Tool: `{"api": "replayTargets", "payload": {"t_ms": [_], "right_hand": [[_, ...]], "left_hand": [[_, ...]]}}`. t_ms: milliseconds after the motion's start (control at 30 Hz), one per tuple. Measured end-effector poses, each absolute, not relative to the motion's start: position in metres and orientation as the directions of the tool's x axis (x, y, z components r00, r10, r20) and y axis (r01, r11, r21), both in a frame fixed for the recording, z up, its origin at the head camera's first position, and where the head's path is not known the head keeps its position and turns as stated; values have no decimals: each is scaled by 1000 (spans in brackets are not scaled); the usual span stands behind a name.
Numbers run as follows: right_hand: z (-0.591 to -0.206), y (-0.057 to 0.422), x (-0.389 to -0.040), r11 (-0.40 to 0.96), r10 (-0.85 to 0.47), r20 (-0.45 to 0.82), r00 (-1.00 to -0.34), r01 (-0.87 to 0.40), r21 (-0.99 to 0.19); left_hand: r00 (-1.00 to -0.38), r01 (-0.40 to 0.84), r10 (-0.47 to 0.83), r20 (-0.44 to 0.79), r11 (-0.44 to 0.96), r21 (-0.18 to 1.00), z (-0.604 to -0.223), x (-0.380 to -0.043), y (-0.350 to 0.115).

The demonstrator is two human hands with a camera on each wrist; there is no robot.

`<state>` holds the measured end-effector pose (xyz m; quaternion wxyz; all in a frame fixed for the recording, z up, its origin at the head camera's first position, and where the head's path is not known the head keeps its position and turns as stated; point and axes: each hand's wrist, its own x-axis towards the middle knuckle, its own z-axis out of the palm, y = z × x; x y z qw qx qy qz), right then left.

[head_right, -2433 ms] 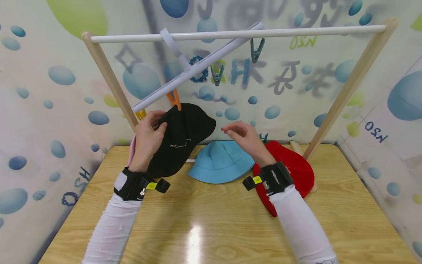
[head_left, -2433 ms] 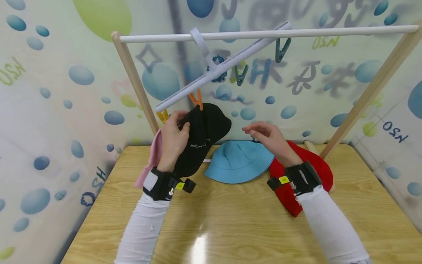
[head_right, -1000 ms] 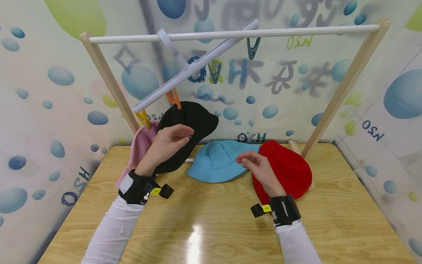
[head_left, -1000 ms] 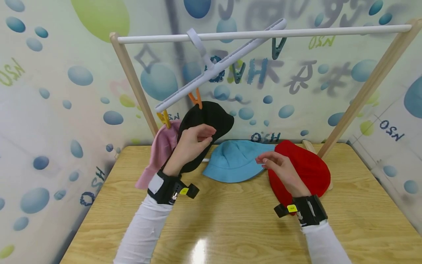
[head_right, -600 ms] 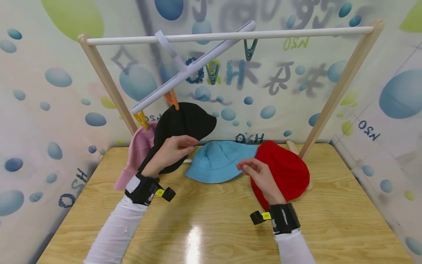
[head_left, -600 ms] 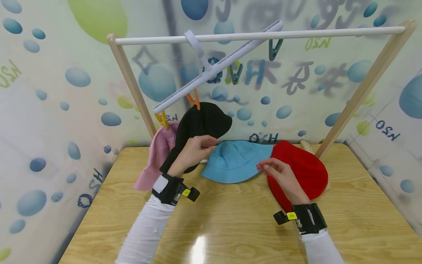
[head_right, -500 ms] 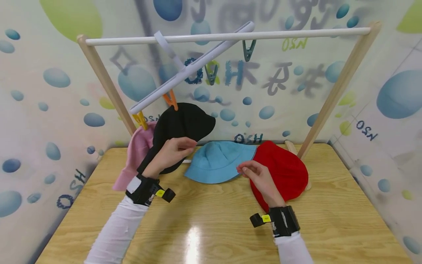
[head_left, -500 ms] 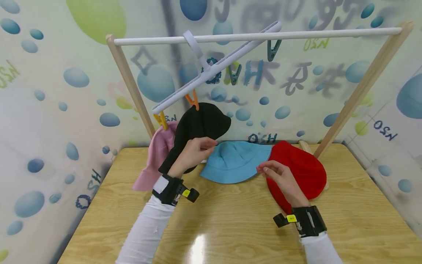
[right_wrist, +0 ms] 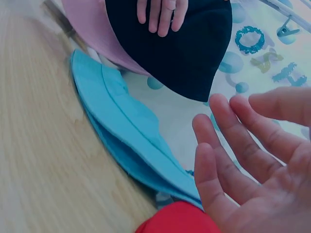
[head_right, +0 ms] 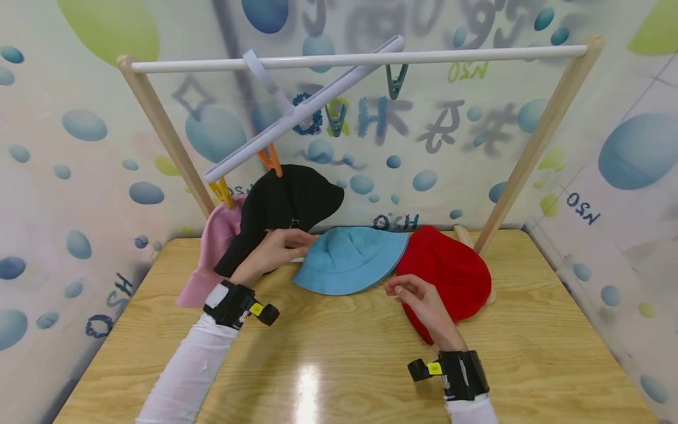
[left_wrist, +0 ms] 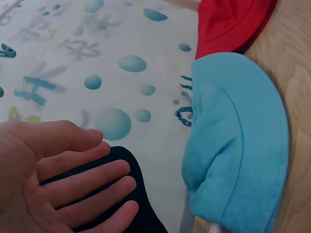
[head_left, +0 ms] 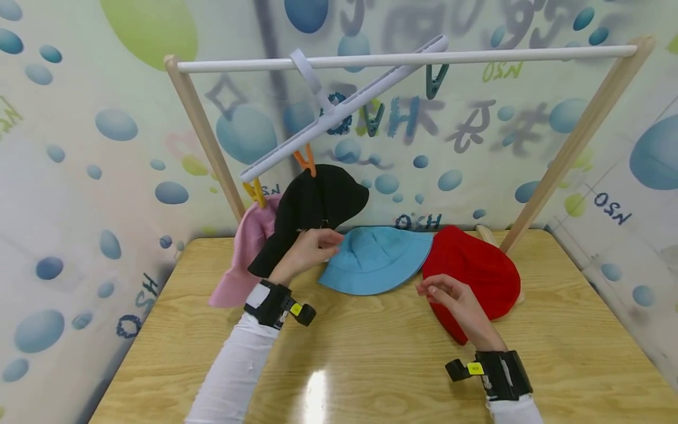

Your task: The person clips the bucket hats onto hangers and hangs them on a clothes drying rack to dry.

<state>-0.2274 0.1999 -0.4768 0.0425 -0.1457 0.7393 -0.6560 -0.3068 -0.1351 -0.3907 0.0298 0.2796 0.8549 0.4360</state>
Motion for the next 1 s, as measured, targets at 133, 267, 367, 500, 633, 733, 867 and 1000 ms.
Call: {"api": "replayTargets", "payload": {"t_ms": [133,267,367,500,633,733,867,1000], "right_hand": [[-481,205,-222,99,-273,97,-957,-129,-987],[-485,209,-217,100,-273,84,-958,-115,-988],[-487,211,-213,101,-267,79,-961,-109,-989],[-489,213,-208,100,-251,63,-966,-91,-991],[-489,216,-204,93,-247,43,-968,-68,-993],[-489,217,-201,95,-241,18,-970,-42,-995],[-489,220,-198,110,-230,-6,-973,-20,-994],[-490,220,-197,114,-231,6,-973,-34,-993]], "left_hand": [[-851,416,504,149,473,777,-395,-310,-136],[-852,385,512,108,473,792,-398,-318,-138],[-851,367,519,79,482,796,-400,-323,-138],[-853,340,521,41,495,800,-403,-328,-139],[-859,307,513,0,515,800,-408,-334,-139],[-863,292,504,-21,533,794,-411,-337,-138],[-864,273,502,-41,536,799,-415,-340,-135],[-850,267,525,-51,511,817,-421,-345,-129]]}}
